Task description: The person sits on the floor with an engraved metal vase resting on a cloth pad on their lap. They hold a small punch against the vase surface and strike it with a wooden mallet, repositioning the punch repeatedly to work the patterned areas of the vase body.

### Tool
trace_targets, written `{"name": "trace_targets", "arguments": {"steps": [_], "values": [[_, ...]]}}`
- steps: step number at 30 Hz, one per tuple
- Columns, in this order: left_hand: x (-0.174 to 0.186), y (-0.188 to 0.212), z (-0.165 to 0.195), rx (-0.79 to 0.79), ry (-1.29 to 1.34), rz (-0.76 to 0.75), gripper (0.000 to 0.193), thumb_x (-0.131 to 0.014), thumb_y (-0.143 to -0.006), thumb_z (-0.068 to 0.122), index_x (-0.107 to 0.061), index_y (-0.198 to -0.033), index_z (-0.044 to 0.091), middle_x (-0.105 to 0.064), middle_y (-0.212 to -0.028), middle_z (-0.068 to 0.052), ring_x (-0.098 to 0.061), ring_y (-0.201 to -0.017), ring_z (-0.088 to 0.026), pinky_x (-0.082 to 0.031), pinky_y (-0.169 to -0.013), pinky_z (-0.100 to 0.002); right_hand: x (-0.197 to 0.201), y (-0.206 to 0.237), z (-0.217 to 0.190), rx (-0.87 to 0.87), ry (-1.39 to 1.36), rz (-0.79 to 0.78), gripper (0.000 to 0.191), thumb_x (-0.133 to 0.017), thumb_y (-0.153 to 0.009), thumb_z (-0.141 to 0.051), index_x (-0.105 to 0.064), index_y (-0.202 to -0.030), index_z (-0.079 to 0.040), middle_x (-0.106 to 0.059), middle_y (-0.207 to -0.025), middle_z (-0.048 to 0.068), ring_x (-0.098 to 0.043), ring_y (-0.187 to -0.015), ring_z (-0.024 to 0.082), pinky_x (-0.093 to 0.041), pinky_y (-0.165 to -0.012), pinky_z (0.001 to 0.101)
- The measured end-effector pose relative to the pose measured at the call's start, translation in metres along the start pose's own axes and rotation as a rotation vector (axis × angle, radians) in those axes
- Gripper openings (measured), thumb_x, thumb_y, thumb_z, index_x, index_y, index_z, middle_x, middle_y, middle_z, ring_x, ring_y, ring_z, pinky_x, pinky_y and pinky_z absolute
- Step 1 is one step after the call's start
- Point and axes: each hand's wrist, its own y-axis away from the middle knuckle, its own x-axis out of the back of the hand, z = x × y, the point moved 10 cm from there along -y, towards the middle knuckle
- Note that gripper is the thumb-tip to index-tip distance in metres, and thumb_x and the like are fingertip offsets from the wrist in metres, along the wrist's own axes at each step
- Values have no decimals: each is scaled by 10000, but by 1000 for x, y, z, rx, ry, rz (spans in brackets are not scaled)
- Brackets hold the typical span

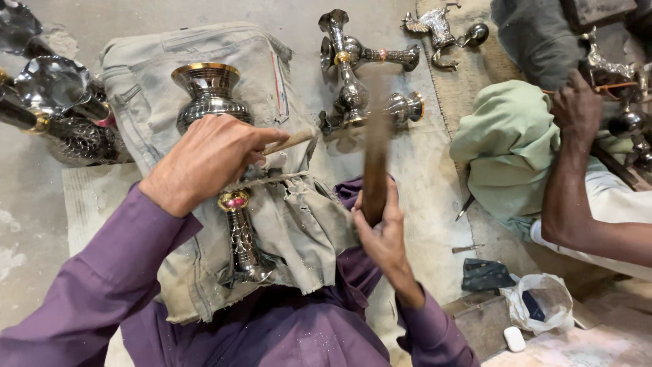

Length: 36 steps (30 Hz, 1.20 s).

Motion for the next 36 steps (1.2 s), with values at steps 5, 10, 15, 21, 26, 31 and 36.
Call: {"name": "trace_targets", "arguments": {"steps": [5, 10, 15, 21, 26, 31, 36], "values": [[10, 13, -3, 1, 124, 123, 478, -684, -870, -10, -684, -1328, 128, -788, -951, -134, -760, -749, -259, -608, -679, -419, 0, 4, -7, 74, 240, -87, 731, -670, -798, 69, -475, -1490, -59, -705, -953, 53, -693, -865, 127, -567, -786, 286], [29, 73, -21, 182, 374, 678, 417, -744, -996, 45, -614, -1392, 58, -775, -1079, -129, -784, -957, -207, -648, -789, -327, 8, 7, -38, 149, -115, -72, 697, -715, -869, 73, -398, -1468, -87, -611, -999, 17, -624, -905, 119, -558, -816, 278], [-1, 109, -43, 353, 605, 976, 511, -776, -1037, 59, -530, -1483, 23, -764, -1122, -136, -786, -1008, -208, -675, -832, -302, -38, -4, -43, 191, -266, -365, 487, -732, -924, 37, -473, -1330, -30, -616, -1101, 16, -688, -987, 124, -634, -940, 295], [-25, 118, -44, 395, 654, 1067, 456, -781, -1063, 46, -511, -1430, 13, -758, -1137, -128, -776, -1012, -180, -612, -743, -253, -58, -30, -19, 0, -20, -473, 339, -764, -921, -106, -598, -1197, -3, -736, -911, 53, -748, -772, 120, -632, -677, 284], [-29, 118, -38, 330, 637, 1103, 475, -754, -1093, 19, -476, -1478, 22, -767, -1120, -130, -763, -953, -145, -621, -786, -249, -35, -64, -124, 588, 273, -343, 617, -759, -1005, -109, -458, -1541, -49, -713, -1028, 65, -704, -824, 156, -604, -748, 316], [-30, 118, -38, 312, 640, 1114, 470, -736, -1097, -6, -454, -1472, 16, -765, -1113, -139, -765, -972, -146, -612, -764, -234, -44, -65, -209, 969, 740, -296, 729, -800, -958, -112, -435, -1581, -209, -692, -1129, 89, -674, -841, 194, -583, -774, 357], [-29, 118, -34, 276, 600, 1129, 449, -732, -1126, -19, -440, -1466, 10, -753, -1101, -152, -761, -1028, -158, -626, -836, -243, -61, -72, -247, 1009, 911, -320, 736, -778, -916, -84, -468, -1574, -193, -632, -963, 51, -612, -787, 201, -529, -707, 410]]}}
